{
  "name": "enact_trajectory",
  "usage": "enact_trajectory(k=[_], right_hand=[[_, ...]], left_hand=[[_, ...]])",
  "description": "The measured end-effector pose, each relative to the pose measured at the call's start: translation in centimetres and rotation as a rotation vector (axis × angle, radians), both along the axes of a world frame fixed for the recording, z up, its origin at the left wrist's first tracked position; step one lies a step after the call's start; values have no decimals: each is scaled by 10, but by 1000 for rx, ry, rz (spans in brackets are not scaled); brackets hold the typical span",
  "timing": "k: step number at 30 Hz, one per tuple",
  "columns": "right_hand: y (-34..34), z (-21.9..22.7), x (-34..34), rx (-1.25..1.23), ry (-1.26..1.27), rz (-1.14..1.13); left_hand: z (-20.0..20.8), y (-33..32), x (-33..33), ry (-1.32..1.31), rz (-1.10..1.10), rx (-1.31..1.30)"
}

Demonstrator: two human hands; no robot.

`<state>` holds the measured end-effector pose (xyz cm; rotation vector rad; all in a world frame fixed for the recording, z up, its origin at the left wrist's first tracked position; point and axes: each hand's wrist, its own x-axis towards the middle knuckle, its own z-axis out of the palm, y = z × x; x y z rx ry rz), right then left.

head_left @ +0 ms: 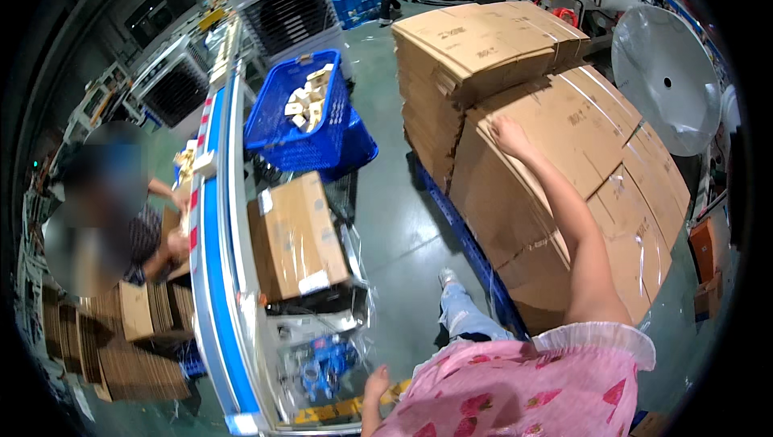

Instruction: The person picks up paper-wrapped products from a blue crate and packs them into cardboard boxes on a conveyor belt, then moves the filled boxes to a pallet.

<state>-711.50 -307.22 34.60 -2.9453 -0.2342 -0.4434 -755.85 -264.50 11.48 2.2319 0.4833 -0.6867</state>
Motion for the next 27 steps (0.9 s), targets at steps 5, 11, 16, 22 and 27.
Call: enact_trajectory(k=[5, 11, 16, 22, 27], right_hand=[[0, 23, 165, 94, 35, -30], [-21, -8, 221, -48, 233, -49], [-106, -27, 174, -24, 143, 6], [-132, 38, 186, -254, 140, 49], [75, 212, 209, -245, -480, 554]], left_hand=[[-7, 8, 97, 94, -34, 123], [46, -33, 224, 30, 72, -268], [17, 1, 251, 24, -51, -9], [43, 19, 388, -130, -142, -138], [175, 6, 545, -669, -57, -266]])
